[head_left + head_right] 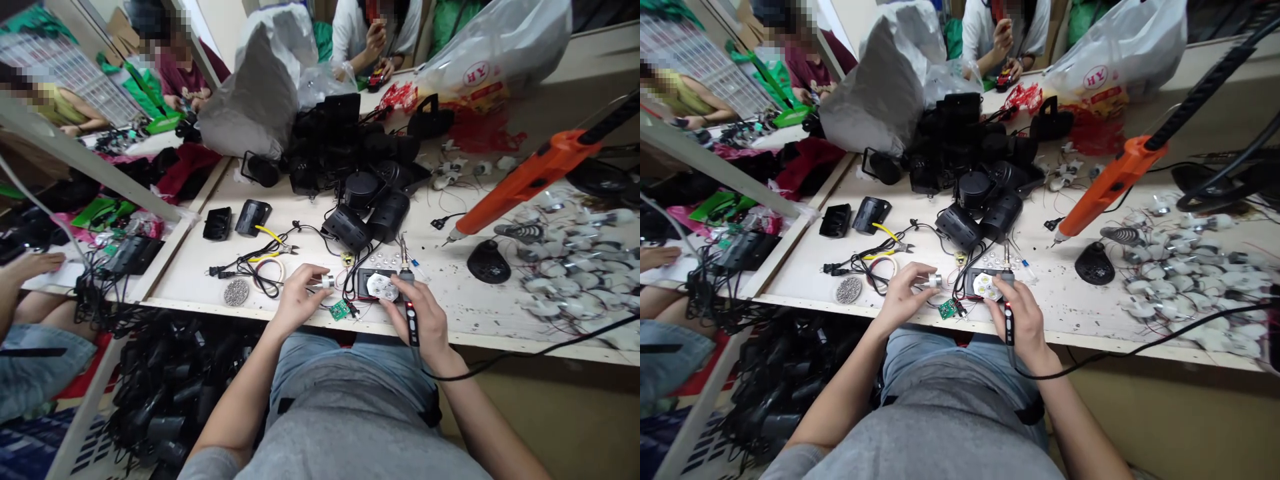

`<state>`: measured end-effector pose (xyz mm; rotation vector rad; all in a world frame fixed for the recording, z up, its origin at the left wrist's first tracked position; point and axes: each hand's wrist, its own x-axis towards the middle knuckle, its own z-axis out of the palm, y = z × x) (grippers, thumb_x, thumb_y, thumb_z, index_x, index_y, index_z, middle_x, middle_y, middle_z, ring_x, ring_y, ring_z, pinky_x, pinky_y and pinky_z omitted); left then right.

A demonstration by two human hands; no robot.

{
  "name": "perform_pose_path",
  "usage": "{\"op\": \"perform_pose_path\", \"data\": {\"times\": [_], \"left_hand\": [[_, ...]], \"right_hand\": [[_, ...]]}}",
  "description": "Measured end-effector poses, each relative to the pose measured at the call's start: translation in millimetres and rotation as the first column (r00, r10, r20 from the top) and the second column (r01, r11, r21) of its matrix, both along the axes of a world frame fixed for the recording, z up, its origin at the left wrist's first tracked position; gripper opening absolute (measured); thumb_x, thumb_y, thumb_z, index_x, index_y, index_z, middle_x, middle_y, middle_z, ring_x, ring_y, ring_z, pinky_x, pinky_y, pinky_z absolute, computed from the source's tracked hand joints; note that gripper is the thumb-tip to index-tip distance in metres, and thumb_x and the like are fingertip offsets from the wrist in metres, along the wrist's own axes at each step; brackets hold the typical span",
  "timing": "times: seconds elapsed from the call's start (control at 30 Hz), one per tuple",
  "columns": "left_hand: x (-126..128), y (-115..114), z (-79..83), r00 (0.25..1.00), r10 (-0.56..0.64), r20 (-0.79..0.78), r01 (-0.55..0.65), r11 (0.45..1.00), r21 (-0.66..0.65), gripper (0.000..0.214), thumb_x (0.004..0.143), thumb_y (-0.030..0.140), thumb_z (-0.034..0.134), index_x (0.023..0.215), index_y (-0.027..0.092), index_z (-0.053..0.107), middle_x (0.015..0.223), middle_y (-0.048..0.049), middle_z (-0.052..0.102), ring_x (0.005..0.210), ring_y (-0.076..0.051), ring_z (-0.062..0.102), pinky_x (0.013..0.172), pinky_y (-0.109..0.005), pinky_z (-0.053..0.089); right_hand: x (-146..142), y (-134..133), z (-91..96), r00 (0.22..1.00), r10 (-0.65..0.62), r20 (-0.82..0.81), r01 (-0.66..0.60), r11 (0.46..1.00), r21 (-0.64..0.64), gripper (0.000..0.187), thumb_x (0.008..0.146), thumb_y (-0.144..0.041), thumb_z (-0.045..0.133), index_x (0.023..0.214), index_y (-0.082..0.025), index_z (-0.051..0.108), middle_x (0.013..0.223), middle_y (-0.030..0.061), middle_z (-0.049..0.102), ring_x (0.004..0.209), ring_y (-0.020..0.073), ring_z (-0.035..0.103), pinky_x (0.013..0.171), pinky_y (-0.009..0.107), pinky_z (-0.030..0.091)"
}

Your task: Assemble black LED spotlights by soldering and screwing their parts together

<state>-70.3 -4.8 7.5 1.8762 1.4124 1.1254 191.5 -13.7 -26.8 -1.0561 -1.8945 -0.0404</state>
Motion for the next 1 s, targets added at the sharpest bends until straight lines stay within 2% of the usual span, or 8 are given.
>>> {"op": "perform_pose_path", "data": {"times": [0.1, 0.2, 0.3, 0.4, 0.5, 0.7, 0.83, 1.0], "left_hand": [[3, -3, -4.0, 0.993, 0.048, 0.110, -0.044, 0.998, -0.036, 0.028, 0.077, 0.021, 0.080, 0.103, 0.020, 0.070, 0.099, -0.0046, 0.069, 0.085, -0.016, 0.067, 0.075, -0.028, 0.059], [6, -4, -6.3, 0.957, 0.106, 0.270, -0.074, 0.989, -0.125, 0.030, 0.072, 0.025, 0.084, 0.099, 0.019, 0.071, 0.097, -0.0049, 0.071, 0.085, -0.016, 0.068, 0.077, -0.029, 0.059], [7, -4, -7.5, 0.866, 0.178, 0.468, -0.069, 0.968, -0.242, 0.037, 0.067, 0.028, 0.087, 0.098, 0.018, 0.070, 0.095, -0.0059, 0.073, 0.083, -0.016, 0.070, 0.076, -0.029, 0.060], [6, -3, -9.1, 0.765, 0.258, 0.589, -0.092, 0.950, -0.298, 0.042, 0.062, 0.028, 0.090, 0.096, 0.017, 0.069, 0.092, -0.0062, 0.074, 0.084, -0.018, 0.071, 0.075, -0.029, 0.059], [7, -2, -13.2, 0.707, 0.340, 0.620, -0.168, 0.933, -0.319, 0.042, 0.059, 0.028, 0.091, 0.092, 0.017, 0.069, 0.088, -0.0049, 0.073, 0.081, -0.017, 0.071, 0.074, -0.028, 0.058], [10, -3, -26.8, 0.672, 0.462, 0.578, -0.308, 0.885, -0.349, 0.041, 0.060, 0.032, 0.089, 0.092, 0.016, 0.071, 0.077, -0.0022, 0.068, 0.069, -0.011, 0.062, 0.062, -0.021, 0.052], [11, -4, -32.3, 0.660, 0.475, 0.583, -0.339, 0.880, -0.334, 0.041, 0.065, 0.039, 0.086, 0.095, 0.015, 0.070, 0.072, -0.0002, 0.064, 0.064, -0.010, 0.061, 0.061, -0.022, 0.053], [11, -6, -34.3, 0.680, 0.473, 0.559, -0.351, 0.881, -0.318, 0.040, 0.067, 0.042, 0.085, 0.094, 0.015, 0.070, 0.070, 0.0003, 0.064, 0.061, -0.011, 0.062, 0.059, -0.023, 0.054]], "right_hand": [[1, -1, -0.1, 1.000, 0.003, 0.013, -0.003, 1.000, 0.011, 0.060, 0.089, -0.021, 0.071, 0.144, -0.021, 0.049, 0.112, 0.0138, 0.071, 0.095, 0.0252, 0.069, 0.083, 0.038, 0.062], [0, -1, 0.8, 1.000, -0.004, 0.019, 0.004, 1.000, 0.006, 0.060, 0.088, -0.020, 0.072, 0.144, -0.022, 0.050, 0.112, 0.0137, 0.070, 0.095, 0.0255, 0.069, 0.083, 0.038, 0.062], [-1, -1, 2.1, 1.000, 0.000, 0.013, 0.000, 1.000, 0.009, 0.061, 0.088, -0.019, 0.072, 0.145, -0.021, 0.049, 0.112, 0.0137, 0.070, 0.095, 0.0254, 0.069, 0.083, 0.039, 0.061], [-1, -1, 3.5, 1.000, 0.013, 0.019, -0.014, 0.999, 0.032, 0.061, 0.086, -0.015, 0.072, 0.143, -0.017, 0.050, 0.109, 0.0153, 0.070, 0.093, 0.0255, 0.068, 0.082, 0.038, 0.061], [-1, 0, 4.7, 0.999, 0.026, 0.034, -0.027, 0.999, 0.042, 0.062, 0.085, -0.014, 0.073, 0.143, -0.015, 0.051, 0.108, 0.0158, 0.070, 0.090, 0.0253, 0.067, 0.080, 0.038, 0.060], [-2, 0, 6.0, 0.999, 0.037, 0.030, -0.039, 0.998, 0.057, 0.063, 0.084, -0.013, 0.074, 0.143, -0.016, 0.051, 0.111, 0.0152, 0.070, 0.094, 0.0253, 0.069, 0.082, 0.037, 0.060], [-4, 1, 6.7, 0.999, 0.038, 0.038, -0.041, 0.997, 0.067, 0.063, 0.085, -0.014, 0.074, 0.144, -0.016, 0.052, 0.108, 0.0147, 0.070, 0.093, 0.0252, 0.069, 0.081, 0.036, 0.060], [-3, 1, 6.9, 0.998, 0.017, 0.062, -0.022, 0.997, 0.081, 0.064, 0.086, -0.017, 0.073, 0.146, -0.019, 0.050, 0.105, 0.0136, 0.071, 0.088, 0.0256, 0.070, 0.078, 0.038, 0.062]]}}
